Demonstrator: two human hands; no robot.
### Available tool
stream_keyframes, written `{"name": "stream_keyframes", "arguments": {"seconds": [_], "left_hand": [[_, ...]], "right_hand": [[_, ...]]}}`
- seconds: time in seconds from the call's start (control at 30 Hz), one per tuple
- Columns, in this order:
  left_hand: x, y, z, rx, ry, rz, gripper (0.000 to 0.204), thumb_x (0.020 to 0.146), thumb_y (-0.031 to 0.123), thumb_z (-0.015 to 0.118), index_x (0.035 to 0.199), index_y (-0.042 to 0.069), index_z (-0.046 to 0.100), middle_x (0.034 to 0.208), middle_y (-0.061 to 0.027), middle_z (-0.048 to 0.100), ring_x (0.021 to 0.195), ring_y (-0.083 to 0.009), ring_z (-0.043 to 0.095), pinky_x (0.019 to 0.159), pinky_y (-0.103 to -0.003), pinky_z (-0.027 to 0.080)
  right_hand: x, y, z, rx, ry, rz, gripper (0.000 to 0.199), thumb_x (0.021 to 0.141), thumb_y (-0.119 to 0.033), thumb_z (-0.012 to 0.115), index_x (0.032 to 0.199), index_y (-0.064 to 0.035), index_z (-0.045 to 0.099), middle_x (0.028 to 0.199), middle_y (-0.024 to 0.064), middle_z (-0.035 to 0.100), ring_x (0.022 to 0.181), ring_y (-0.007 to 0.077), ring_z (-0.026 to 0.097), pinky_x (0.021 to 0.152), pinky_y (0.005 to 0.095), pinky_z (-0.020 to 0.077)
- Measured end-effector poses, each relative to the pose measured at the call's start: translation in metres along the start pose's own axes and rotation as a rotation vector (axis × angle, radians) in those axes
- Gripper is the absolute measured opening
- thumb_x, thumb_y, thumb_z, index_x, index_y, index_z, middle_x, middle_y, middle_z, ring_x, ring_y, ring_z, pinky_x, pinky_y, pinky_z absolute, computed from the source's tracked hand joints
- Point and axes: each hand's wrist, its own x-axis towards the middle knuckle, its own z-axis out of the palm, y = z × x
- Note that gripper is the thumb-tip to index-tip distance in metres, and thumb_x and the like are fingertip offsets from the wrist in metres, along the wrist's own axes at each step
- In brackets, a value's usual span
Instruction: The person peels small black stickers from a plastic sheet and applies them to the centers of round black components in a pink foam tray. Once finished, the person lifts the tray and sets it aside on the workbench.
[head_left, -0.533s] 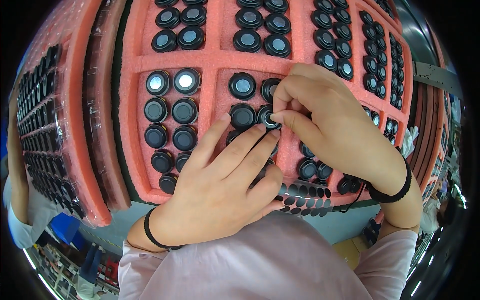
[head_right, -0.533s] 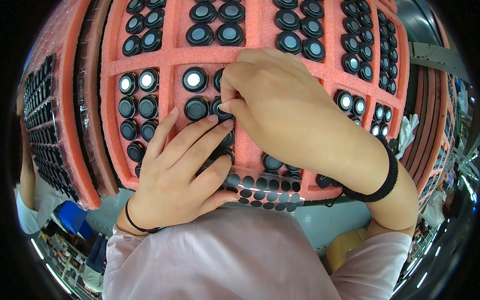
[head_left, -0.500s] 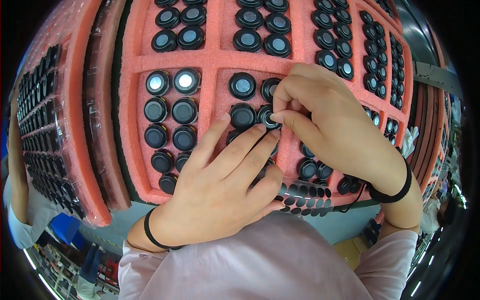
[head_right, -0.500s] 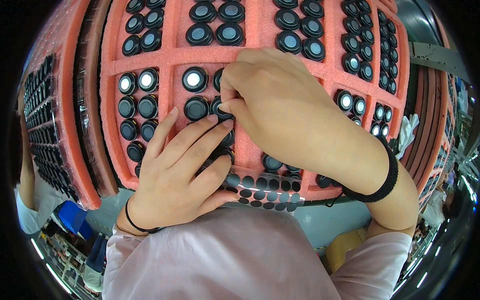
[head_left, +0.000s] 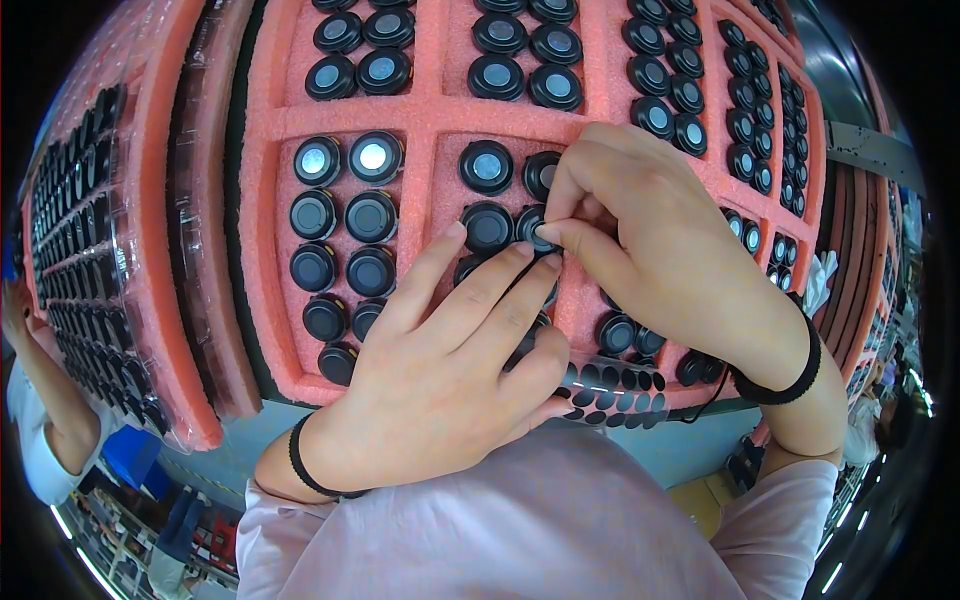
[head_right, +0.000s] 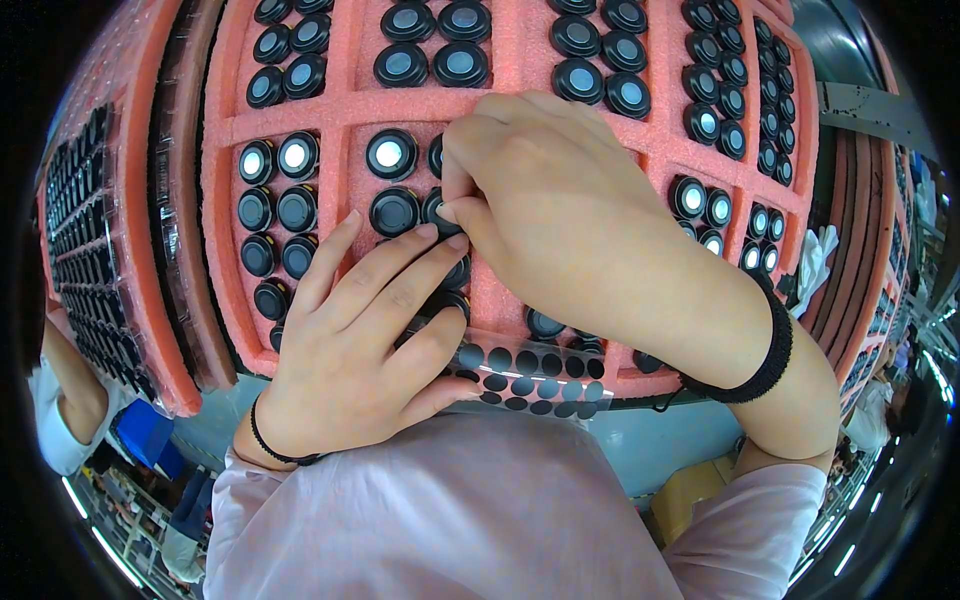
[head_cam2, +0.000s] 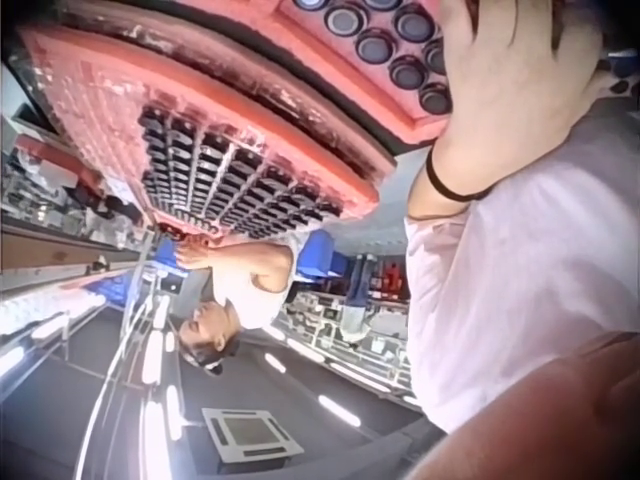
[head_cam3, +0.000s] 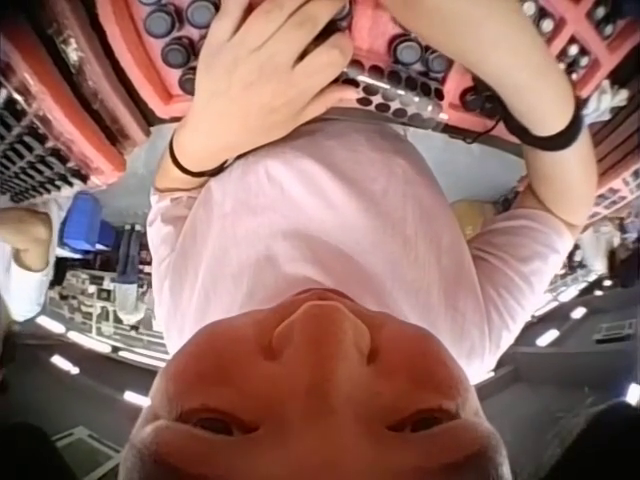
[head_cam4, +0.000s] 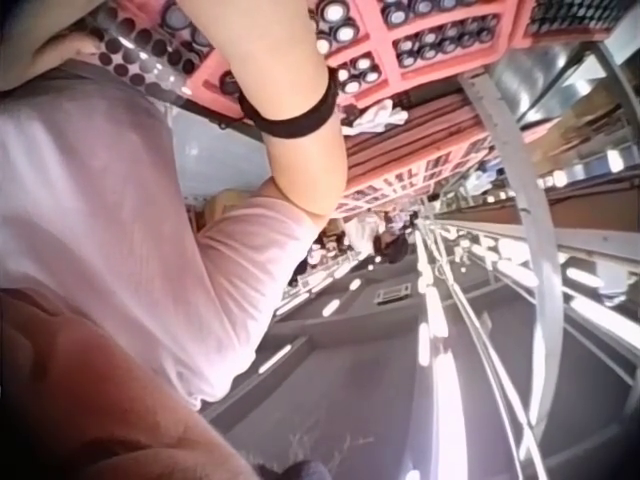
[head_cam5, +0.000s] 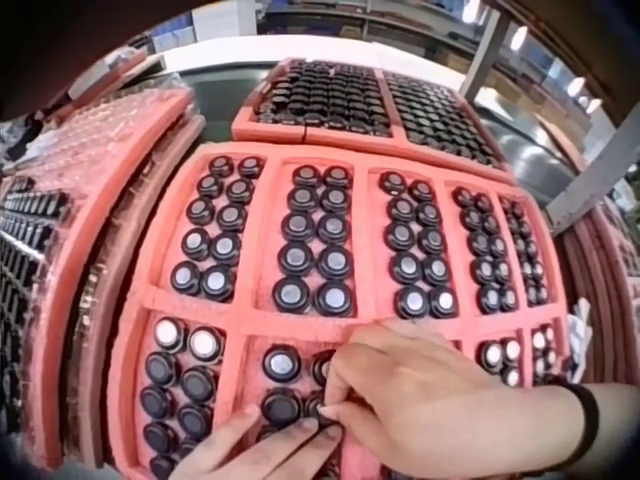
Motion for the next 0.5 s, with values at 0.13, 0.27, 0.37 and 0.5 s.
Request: {"name": "stream_keyframes", "arguments": {"seconds": [0.13,0.27,0.37,0.5], "left_hand": [[0.0,0.004,-0.003,0.004,-0.012,-0.01,0.041,0.082,0.05,0.073,0.093,0.011,0.065,0.132,-0.0146,0.065,0.13,-0.0327,0.059,0.116,-0.06,0.035],[0.002,0.008,-0.005,-0.015,-0.003,-0.005,0.041,0.081,0.048,0.076,0.094,0.01,0.065,0.131,-0.0154,0.065,0.127,-0.0336,0.06,0.113,-0.058,0.039],[0.002,0.007,-0.006,-0.068,0.038,0.005,0.04,0.079,0.044,0.078,0.095,0.009,0.065,0.125,-0.0155,0.066,0.119,-0.0338,0.063,0.106,-0.056,0.044],[0.003,0.012,-0.008,-0.165,0.113,0.026,0.039,0.077,0.036,0.082,0.097,0.007,0.066,0.11,-0.0136,0.067,0.101,-0.0328,0.065,0.09,-0.049,0.05]], "right_hand": [[0.001,-0.004,-0.001,0.018,0.021,0.022,0.012,0.084,0.002,0.069,0.085,-0.0005,0.058,0.08,0.0098,0.055,0.074,0.0254,0.058,0.072,0.038,0.0472],[-0.002,-0.008,-0.009,0.021,0.041,0.061,0.011,0.084,0.003,0.069,0.086,-0.0006,0.059,0.08,0.0098,0.055,0.075,0.0239,0.058,0.069,0.0357,0.0469],[-0.008,-0.01,-0.023,0.019,0.034,0.044,0.01,0.084,0.004,0.069,0.086,-0.0008,0.059,0.08,0.0091,0.055,0.076,0.0225,0.058,0.068,0.0342,0.0467],[-0.035,-0.024,-0.048,0.199,-0.1,0.074,0.011,0.084,0.001,0.072,0.09,-0.0017,0.064,0.085,0.0084,0.058,0.079,0.0233,0.059,0.069,0.0341,0.0472]]}}
